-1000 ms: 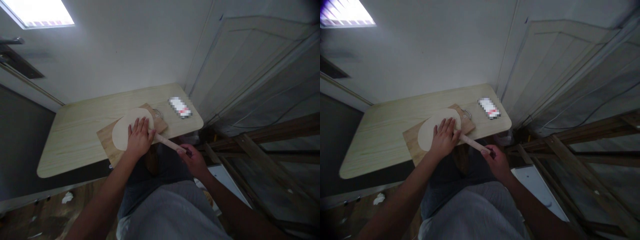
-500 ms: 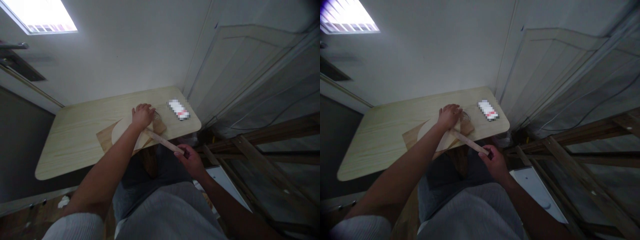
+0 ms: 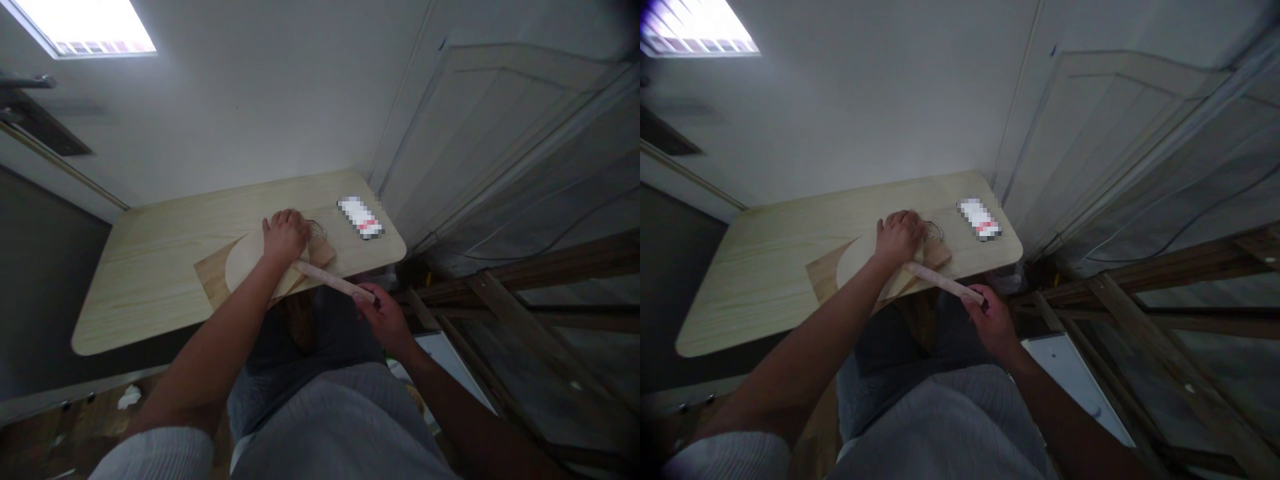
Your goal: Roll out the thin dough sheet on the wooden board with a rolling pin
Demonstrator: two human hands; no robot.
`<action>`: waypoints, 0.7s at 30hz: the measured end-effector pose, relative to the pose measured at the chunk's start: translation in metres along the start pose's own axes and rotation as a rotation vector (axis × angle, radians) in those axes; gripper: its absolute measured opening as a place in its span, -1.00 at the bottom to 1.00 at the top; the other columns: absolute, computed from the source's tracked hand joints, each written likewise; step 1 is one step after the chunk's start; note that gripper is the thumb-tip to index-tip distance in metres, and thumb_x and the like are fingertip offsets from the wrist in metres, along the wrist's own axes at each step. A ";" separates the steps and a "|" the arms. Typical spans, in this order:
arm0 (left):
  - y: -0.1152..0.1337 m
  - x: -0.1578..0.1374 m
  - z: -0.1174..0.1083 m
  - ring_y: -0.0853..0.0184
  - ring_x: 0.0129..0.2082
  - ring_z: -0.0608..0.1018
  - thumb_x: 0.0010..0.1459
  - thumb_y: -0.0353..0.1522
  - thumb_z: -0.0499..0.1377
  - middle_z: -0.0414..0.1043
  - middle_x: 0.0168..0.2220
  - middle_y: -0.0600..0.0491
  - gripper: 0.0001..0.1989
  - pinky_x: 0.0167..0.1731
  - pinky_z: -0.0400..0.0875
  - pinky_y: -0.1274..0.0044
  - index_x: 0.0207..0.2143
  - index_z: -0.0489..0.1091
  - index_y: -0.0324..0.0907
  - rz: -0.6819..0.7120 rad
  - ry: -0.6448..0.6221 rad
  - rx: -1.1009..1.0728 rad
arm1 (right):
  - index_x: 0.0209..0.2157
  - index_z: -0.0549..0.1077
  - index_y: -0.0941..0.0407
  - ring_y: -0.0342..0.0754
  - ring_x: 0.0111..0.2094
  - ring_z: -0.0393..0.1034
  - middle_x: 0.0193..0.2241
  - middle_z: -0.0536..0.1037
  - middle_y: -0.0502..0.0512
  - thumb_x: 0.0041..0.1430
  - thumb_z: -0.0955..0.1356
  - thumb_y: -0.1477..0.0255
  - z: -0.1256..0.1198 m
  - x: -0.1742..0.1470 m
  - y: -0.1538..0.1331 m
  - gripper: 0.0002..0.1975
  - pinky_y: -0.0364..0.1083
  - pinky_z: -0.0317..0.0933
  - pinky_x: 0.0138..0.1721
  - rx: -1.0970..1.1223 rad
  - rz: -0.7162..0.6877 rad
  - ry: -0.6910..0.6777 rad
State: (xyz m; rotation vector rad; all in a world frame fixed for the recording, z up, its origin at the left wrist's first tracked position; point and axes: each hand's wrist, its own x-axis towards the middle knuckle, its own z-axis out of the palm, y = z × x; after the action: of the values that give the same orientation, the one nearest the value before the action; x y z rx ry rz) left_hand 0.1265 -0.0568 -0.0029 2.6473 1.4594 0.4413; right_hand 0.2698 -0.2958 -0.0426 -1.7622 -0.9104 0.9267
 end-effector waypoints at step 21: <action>-0.016 -0.060 -0.009 0.00 0.34 0.16 0.34 -0.10 -0.10 0.16 0.36 -0.06 -0.49 0.28 -0.01 -0.02 0.25 0.25 -0.02 0.009 -0.054 0.002 | -0.07 0.50 0.14 -0.06 -0.48 0.37 -0.52 0.48 0.00 0.21 0.34 0.01 0.006 -0.008 -0.005 -0.50 -0.11 0.22 -0.44 -0.104 -0.014 -0.027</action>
State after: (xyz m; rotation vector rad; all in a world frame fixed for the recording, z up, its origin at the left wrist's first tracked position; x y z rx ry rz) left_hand 0.0810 -0.0990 -0.0099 2.6460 1.4343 0.3666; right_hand 0.2600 -0.2989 -0.0383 -1.8327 -1.0033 0.9108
